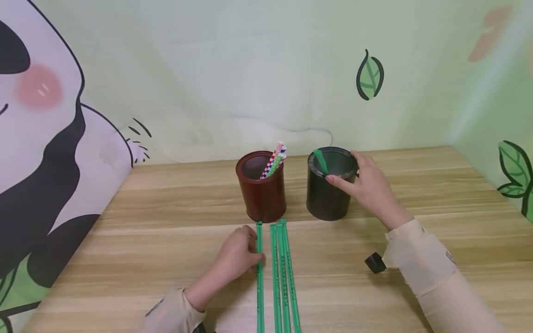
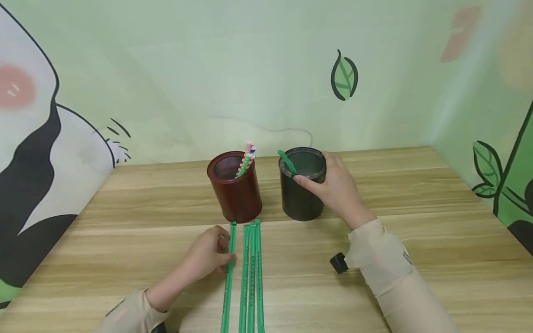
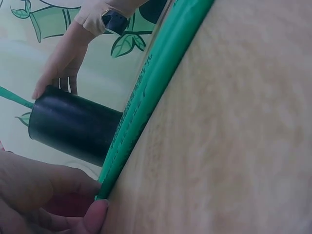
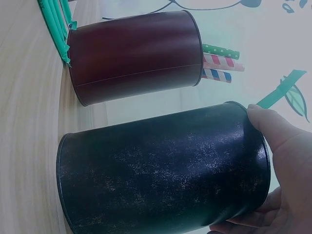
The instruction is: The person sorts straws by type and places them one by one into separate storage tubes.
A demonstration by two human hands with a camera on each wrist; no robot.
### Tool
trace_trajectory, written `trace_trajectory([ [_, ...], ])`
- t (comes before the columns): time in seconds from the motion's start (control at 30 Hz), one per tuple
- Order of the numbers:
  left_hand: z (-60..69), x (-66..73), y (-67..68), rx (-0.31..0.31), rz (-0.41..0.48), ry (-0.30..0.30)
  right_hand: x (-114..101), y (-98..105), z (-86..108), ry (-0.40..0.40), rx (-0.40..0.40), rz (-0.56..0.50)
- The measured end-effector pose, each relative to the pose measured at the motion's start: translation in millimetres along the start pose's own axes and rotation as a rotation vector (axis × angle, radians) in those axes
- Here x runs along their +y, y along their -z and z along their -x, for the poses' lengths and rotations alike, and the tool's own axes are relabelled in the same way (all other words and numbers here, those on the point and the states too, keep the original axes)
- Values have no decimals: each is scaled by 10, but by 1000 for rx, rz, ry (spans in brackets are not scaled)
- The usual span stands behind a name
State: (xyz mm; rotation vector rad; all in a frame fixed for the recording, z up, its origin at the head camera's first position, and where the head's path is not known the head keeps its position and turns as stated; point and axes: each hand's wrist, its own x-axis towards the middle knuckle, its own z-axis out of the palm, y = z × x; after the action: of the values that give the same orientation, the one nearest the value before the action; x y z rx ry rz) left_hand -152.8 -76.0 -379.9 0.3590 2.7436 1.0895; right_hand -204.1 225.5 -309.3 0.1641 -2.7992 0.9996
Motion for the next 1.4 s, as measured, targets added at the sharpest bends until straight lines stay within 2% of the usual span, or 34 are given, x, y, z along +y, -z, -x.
trace_trajectory([
  [0.23, 13, 0, -3, 7, -12, 32, -20, 0, -12, 9, 3, -1],
  [0.5, 4, 32, 16, 6, -39, 36, -19, 19, -11, 12, 11, 6],
  [1.03, 0, 8, 30, 4, 127, 46, -9, 17, 4, 14, 4, 1],
  [1.23, 6, 17, 67, -19, 180, 49, -9, 12, 3, 12, 2, 4],
  [1.4, 18, 37, 124, -35, 257, 41, -10, 1, 3, 11, -1, 6],
])
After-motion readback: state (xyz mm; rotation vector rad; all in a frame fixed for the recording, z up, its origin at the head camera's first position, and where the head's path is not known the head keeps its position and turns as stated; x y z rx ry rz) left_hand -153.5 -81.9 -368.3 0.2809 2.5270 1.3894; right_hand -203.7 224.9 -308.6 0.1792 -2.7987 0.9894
